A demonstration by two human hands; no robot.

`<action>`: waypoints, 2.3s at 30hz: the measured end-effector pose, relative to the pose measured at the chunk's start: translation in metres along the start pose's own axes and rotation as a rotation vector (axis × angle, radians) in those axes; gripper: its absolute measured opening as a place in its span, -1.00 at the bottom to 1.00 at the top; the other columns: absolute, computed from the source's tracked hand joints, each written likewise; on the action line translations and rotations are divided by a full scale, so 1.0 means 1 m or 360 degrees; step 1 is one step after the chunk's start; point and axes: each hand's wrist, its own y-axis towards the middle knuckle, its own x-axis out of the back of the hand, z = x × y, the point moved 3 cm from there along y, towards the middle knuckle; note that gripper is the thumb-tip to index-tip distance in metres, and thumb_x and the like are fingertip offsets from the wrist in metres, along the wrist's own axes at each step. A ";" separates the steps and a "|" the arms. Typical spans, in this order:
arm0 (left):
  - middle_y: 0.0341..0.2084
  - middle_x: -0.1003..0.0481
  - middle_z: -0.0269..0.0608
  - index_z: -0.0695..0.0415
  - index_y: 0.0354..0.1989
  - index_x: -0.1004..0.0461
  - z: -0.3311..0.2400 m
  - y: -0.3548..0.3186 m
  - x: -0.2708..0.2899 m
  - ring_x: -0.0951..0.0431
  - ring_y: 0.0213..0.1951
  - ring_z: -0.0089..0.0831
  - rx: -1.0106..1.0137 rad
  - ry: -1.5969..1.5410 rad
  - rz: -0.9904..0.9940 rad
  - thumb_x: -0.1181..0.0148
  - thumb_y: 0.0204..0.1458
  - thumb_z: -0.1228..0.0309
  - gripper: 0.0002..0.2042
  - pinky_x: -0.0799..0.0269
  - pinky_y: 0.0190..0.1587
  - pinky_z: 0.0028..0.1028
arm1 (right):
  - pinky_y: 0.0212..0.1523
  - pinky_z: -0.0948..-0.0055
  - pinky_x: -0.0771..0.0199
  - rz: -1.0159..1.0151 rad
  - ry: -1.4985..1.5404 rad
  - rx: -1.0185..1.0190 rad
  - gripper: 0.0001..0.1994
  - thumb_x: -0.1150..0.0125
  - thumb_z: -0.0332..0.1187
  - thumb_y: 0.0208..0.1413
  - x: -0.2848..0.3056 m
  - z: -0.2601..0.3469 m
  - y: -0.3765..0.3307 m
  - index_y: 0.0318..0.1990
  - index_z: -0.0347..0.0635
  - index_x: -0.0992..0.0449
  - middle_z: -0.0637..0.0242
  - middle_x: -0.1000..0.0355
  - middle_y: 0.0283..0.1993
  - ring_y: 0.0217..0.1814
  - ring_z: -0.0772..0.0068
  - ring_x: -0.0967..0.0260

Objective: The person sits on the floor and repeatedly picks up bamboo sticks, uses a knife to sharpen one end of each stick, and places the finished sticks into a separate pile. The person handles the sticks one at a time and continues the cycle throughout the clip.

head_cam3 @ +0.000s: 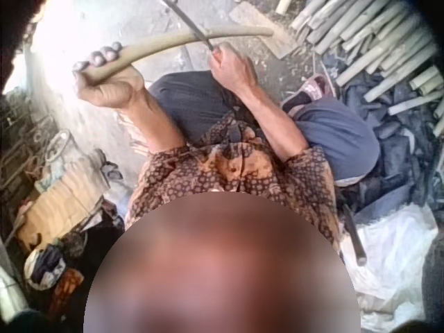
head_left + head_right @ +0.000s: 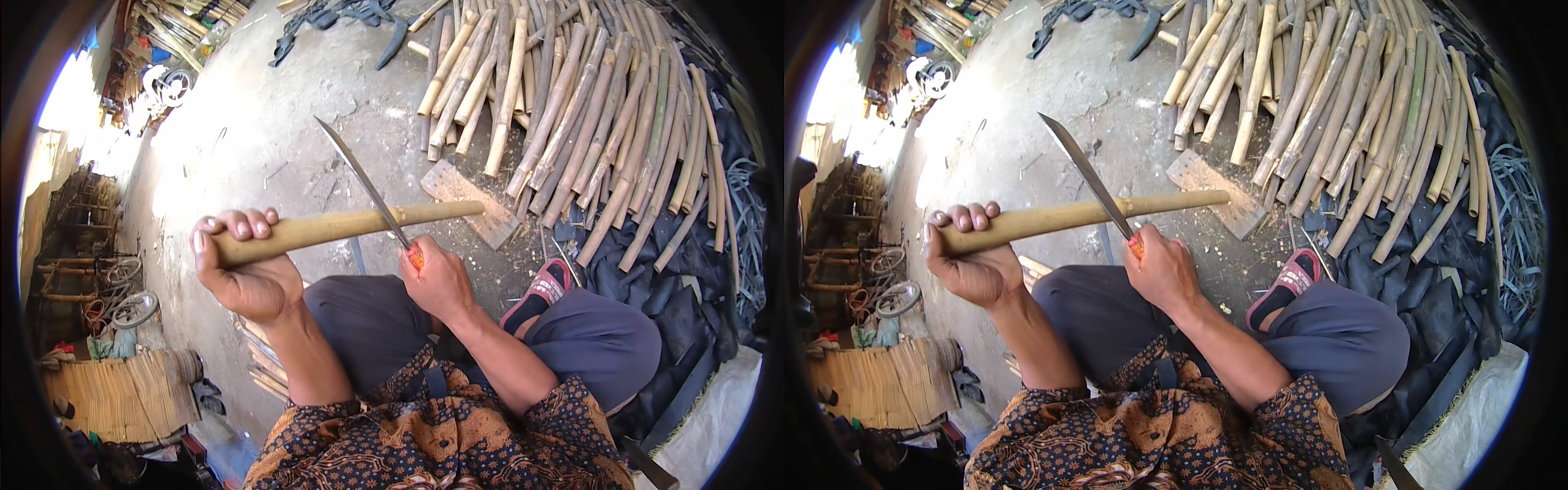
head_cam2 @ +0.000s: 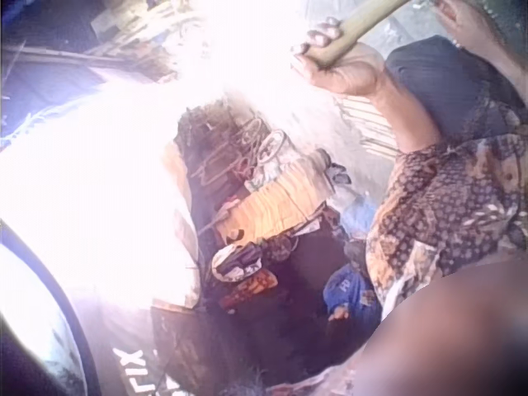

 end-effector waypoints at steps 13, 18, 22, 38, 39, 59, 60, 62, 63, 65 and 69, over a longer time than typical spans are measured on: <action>-0.26 -0.40 -0.22 0.10 -0.02 -0.38 0.011 0.004 -0.015 -0.46 -0.24 -0.36 -0.0124 0.0211 -0.0044 0.04 0.41 0.09 -0.69 -0.45 -0.04 -0.23 | -0.29 -0.04 -0.55 -0.0171 0.0073 -0.0131 -0.74 -0.19 -0.22 0.26 -0.001 0.000 0.001 -0.26 -0.27 -0.44 -0.10 -0.52 -0.49 -0.38 -0.26 -0.56; -0.24 -0.39 -0.19 0.19 0.06 -0.34 0.014 0.003 -0.017 -0.44 -0.22 -0.36 -0.0166 0.0347 -0.0214 0.04 0.41 0.07 -0.62 -0.46 -0.02 -0.21 | -0.33 -0.04 -0.54 0.0077 0.0059 0.0126 -0.73 -0.20 -0.22 0.25 -0.007 0.001 0.004 -0.21 -0.31 -0.47 -0.16 -0.52 -0.45 -0.35 -0.25 -0.57; -0.23 -0.38 -0.16 0.24 0.09 -0.31 0.016 0.004 -0.018 -0.45 -0.18 -0.33 -0.0175 0.0363 -0.0099 0.03 0.41 0.06 -0.58 -0.48 -0.01 -0.23 | -0.31 -0.07 -0.53 -0.0211 0.0073 -0.0242 -0.72 -0.19 -0.21 0.27 0.002 -0.004 0.002 -0.19 -0.30 -0.46 -0.16 -0.53 -0.45 -0.37 -0.25 -0.56; -0.19 -0.39 -0.13 0.15 0.15 -0.19 0.032 0.028 -0.034 -0.48 -0.15 -0.32 -0.0101 0.0442 0.0183 0.00 0.39 0.07 -0.59 -0.53 0.08 -0.17 | -0.28 -0.10 -0.56 -0.0076 0.0153 0.0038 -0.70 -0.09 -0.18 0.31 -0.004 -0.034 0.008 -0.13 -0.30 -0.47 -0.20 -0.56 -0.36 -0.32 -0.29 -0.58; -0.15 -0.42 -0.10 0.16 0.22 -0.16 0.034 0.034 -0.032 -0.50 -0.11 -0.31 -0.0105 0.0521 0.0165 0.04 0.40 0.04 -0.54 -0.52 0.11 -0.18 | -0.23 -0.11 -0.57 0.0008 0.0130 -0.0288 -0.70 -0.09 -0.18 0.30 -0.008 -0.055 0.014 -0.12 -0.29 -0.49 -0.21 -0.57 -0.31 -0.26 -0.31 -0.58; -0.10 -0.49 0.02 0.23 0.17 -0.35 0.213 0.024 0.252 -0.53 -0.06 -0.21 0.0501 0.1451 -0.0609 -0.22 0.24 0.14 -0.52 -0.42 0.05 -0.22 | -0.05 -0.10 -0.48 0.0024 -0.0750 -0.0674 -0.66 -0.12 -0.16 0.12 -0.016 -0.251 -0.008 -0.25 -0.32 -0.58 -0.19 -0.57 -0.23 -0.13 -0.28 -0.55; -0.08 -0.49 0.05 0.24 0.17 -0.37 0.187 0.011 0.283 -0.54 -0.04 -0.16 0.0454 0.1631 -0.0791 -0.23 0.23 0.12 -0.51 -0.42 0.06 -0.19 | -0.07 -0.10 -0.47 0.0022 -0.0748 -0.0595 -0.66 -0.11 -0.16 0.12 -0.019 -0.257 -0.007 -0.27 -0.33 -0.57 -0.18 -0.57 -0.25 -0.16 -0.28 -0.55; -0.04 -0.49 0.11 0.23 0.17 -0.39 0.136 -0.030 0.343 -0.54 0.01 -0.06 0.0509 0.1951 -0.1053 -0.23 0.21 0.09 -0.48 -0.41 0.09 -0.14 | -0.09 -0.11 -0.45 0.0061 -0.0696 -0.0563 -0.65 -0.12 -0.16 0.11 -0.025 -0.267 -0.007 -0.28 -0.34 -0.57 -0.18 -0.57 -0.27 -0.20 -0.29 -0.53; -0.02 -0.48 0.14 0.23 0.19 -0.39 0.113 -0.058 0.371 -0.53 0.03 -0.01 0.0616 0.2082 -0.1126 -0.24 0.20 0.08 -0.47 -0.41 0.11 -0.12 | -0.10 -0.11 -0.44 0.0051 -0.0517 -0.0659 -0.65 -0.12 -0.16 0.10 -0.027 -0.271 -0.006 -0.28 -0.34 -0.56 -0.18 -0.57 -0.28 -0.22 -0.29 -0.52; 0.02 -0.48 0.17 0.21 0.22 -0.40 0.072 -0.117 0.415 -0.52 0.08 0.06 0.0769 0.2337 -0.1321 -0.25 0.18 0.06 -0.44 -0.40 0.16 -0.08 | -0.13 -0.11 -0.42 -0.0007 -0.0578 -0.0660 -0.64 -0.12 -0.15 0.09 -0.028 -0.272 -0.003 -0.29 -0.36 -0.56 -0.17 -0.56 -0.31 -0.26 -0.29 -0.50; 0.07 -0.47 0.19 0.07 0.28 -0.41 0.007 -0.218 0.472 -0.52 0.10 0.10 0.1176 0.2485 -0.1712 -0.23 0.17 0.03 -0.43 -0.39 0.21 -0.05 | -0.12 -0.10 -0.44 -0.0042 -0.0915 -0.0678 -0.61 -0.14 -0.10 0.10 -0.025 -0.265 0.009 -0.24 -0.34 -0.55 -0.15 -0.58 -0.27 -0.21 -0.29 -0.52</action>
